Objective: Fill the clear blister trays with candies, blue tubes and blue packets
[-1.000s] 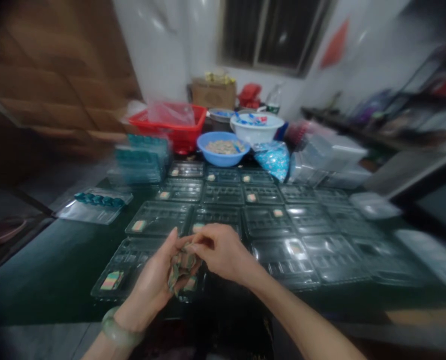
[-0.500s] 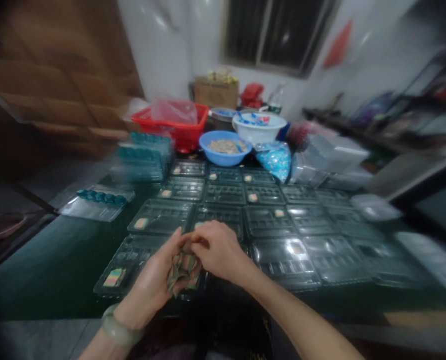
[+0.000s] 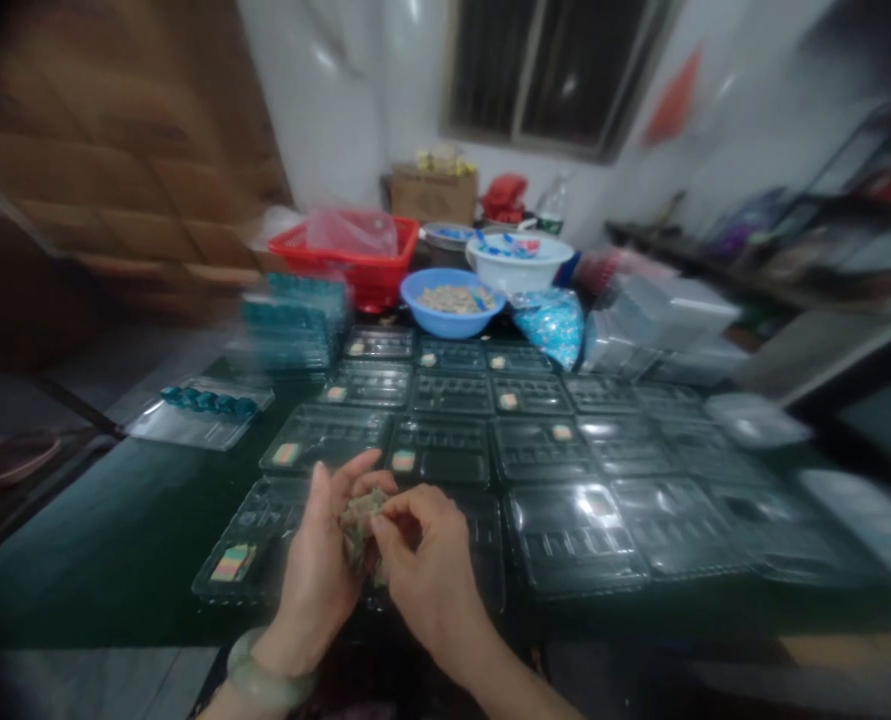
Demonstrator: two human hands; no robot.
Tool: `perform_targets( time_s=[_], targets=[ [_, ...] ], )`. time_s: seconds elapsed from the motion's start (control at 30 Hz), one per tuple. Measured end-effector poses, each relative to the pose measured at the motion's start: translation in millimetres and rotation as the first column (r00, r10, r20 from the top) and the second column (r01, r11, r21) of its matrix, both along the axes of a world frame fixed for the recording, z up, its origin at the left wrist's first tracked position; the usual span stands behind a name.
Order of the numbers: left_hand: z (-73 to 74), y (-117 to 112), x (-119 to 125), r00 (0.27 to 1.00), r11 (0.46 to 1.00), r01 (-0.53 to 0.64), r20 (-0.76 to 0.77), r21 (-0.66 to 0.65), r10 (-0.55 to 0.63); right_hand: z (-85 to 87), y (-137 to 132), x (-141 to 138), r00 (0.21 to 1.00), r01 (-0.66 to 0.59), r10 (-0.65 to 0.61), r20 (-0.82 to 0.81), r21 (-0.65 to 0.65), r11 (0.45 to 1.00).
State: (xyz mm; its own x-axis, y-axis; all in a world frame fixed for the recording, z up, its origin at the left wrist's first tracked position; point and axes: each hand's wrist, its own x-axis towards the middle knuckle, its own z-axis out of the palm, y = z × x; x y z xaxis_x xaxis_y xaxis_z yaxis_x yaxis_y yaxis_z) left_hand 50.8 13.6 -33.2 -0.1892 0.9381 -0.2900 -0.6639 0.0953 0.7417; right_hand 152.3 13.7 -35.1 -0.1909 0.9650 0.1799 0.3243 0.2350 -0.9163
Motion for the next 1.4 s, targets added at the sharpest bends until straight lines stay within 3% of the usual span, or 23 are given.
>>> perform_targets(
  time_s=[0.2,0.47,0.6,0.77,0.93,1.1,1.27,1.4],
  targets=[
    [-8.7,-4,2,0.976,0.985,-0.138,-0.152,0.104,0.153,-12.3,-8,-13,0.985,0.118,-0.141,0.098,0.217,0.969],
    [-13.7,-5,0,0.965,0.977,-0.156,-0.191,0.142,0.182,-10.9,-8,-11,0.958,-0.018,-0.104,0.269,0.417,0.909],
    [-8.1,-4,1,0.980,0.987,-0.128,-0.143,0.099,0.142,-15.0,-8,-12,0.976,0.024,-0.123,0.180,0.471,0.882],
    [-1.5,-1,1,0.996,0.998,-0.067,-0.053,0.014,0.068,-19.4,-9,-9,0.997,0.017,-0.050,0.055,0.480,0.877],
    [4.3,-2,1,0.997,0.985,0.069,-0.009,-0.156,-0.071,-15.3,-2,-1,0.990,0.110,-0.076,-0.117,0.320,0.941],
    [0.9,-7,-1,0.964,0.972,0.215,-0.139,-0.096,-0.227,-12.5,5,4,0.942,0.204,-0.184,-0.279,0.043,0.978],
    [-2.1,-8,-4,0.899,0.966,0.253,-0.358,-0.050,-0.254,-10.2,4,9,0.920,0.101,-0.121,-0.373,-0.075,0.992],
    [2.7,-10,-3,0.881,0.976,0.191,-0.421,-0.100,-0.215,-6.6,5,14,0.895,0.015,-0.070,-0.440,-0.126,0.992]
  ],
)
